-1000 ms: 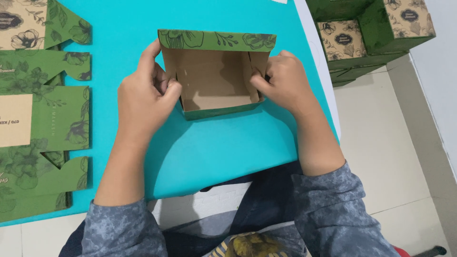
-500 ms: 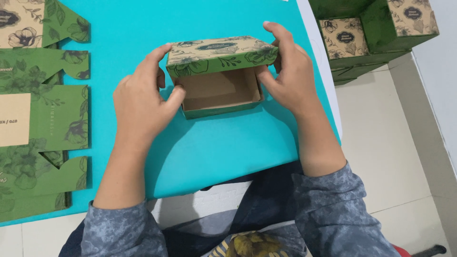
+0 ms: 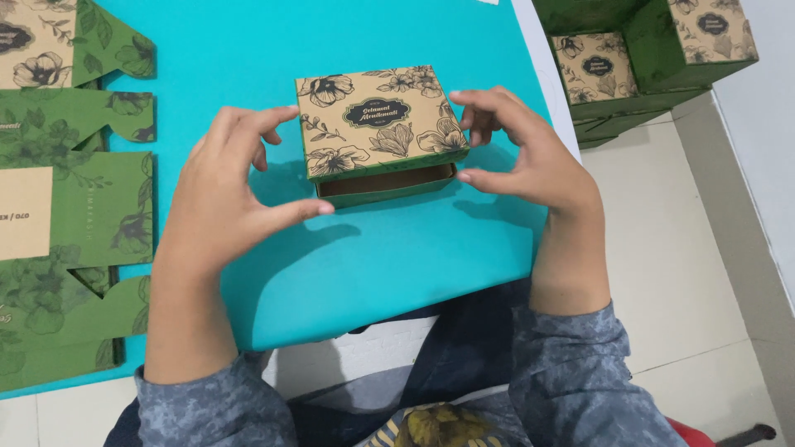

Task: Assembling a cardboard box from a flat template by folding and tucking flaps.

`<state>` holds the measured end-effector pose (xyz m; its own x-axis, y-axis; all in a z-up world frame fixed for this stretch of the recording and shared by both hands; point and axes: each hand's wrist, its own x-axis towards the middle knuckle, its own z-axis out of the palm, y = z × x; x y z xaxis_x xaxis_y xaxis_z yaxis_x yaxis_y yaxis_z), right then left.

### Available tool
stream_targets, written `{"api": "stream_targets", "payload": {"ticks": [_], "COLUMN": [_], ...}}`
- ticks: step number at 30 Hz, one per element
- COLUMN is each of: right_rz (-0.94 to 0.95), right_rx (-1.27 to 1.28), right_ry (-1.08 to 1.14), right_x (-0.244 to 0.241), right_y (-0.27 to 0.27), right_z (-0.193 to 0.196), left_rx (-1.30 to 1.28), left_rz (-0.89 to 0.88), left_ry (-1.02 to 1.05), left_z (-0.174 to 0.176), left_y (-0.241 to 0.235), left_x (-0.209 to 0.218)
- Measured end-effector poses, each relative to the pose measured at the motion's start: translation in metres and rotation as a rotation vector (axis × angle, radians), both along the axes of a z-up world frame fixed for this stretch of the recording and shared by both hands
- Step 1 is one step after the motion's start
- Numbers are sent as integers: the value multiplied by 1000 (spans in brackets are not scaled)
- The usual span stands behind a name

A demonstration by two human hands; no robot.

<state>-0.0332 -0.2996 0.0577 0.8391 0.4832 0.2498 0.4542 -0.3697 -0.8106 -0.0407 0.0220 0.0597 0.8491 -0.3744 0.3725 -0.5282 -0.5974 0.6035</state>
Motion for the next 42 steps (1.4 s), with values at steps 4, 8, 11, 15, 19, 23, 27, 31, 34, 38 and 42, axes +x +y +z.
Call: {"api": "stream_targets", "payload": {"ticks": [4, 8, 11, 15, 19, 23, 27, 31, 34, 38, 42], "right_rz": [-87, -378, -406, -385, -386, -393, -379, -384, -391, -390, -390], "right_rx": [246, 415, 377, 316, 276, 252, 218, 185, 17, -73, 37], "right_ry": [62, 182, 111, 68, 58, 50, 8, -38, -195, -261, -115], "right_x": [-18, -32, -35, -33, -35, -36, -35, -35, -36, -40, -36], "right_y": [9, 22, 26, 26, 28, 27, 27, 29, 32, 37, 38], "right_z": [-19, -40, -43, -42, -42, -41, -41, -40, -37, -30, -41], "left_rx": [-261, -316, -329, -254, -231, -218, -156, -90, -79, -18, -74], "left_rz": [-1, 130, 164, 171, 156, 130, 133, 144, 117, 87, 5], "left_ry": [223, 322, 377, 374, 378, 380, 446, 506, 510, 475, 419], "left_z": [8, 7, 3, 3, 1, 2, 4, 3, 2, 0, -8], "left_y": [-11, -22, -22, -21, -19, -20, -20, -19, -18, -16, -13], "left_x": [-12, -18, -19, -19, -18, -18, -17, -16, -16, -14, -10]}}
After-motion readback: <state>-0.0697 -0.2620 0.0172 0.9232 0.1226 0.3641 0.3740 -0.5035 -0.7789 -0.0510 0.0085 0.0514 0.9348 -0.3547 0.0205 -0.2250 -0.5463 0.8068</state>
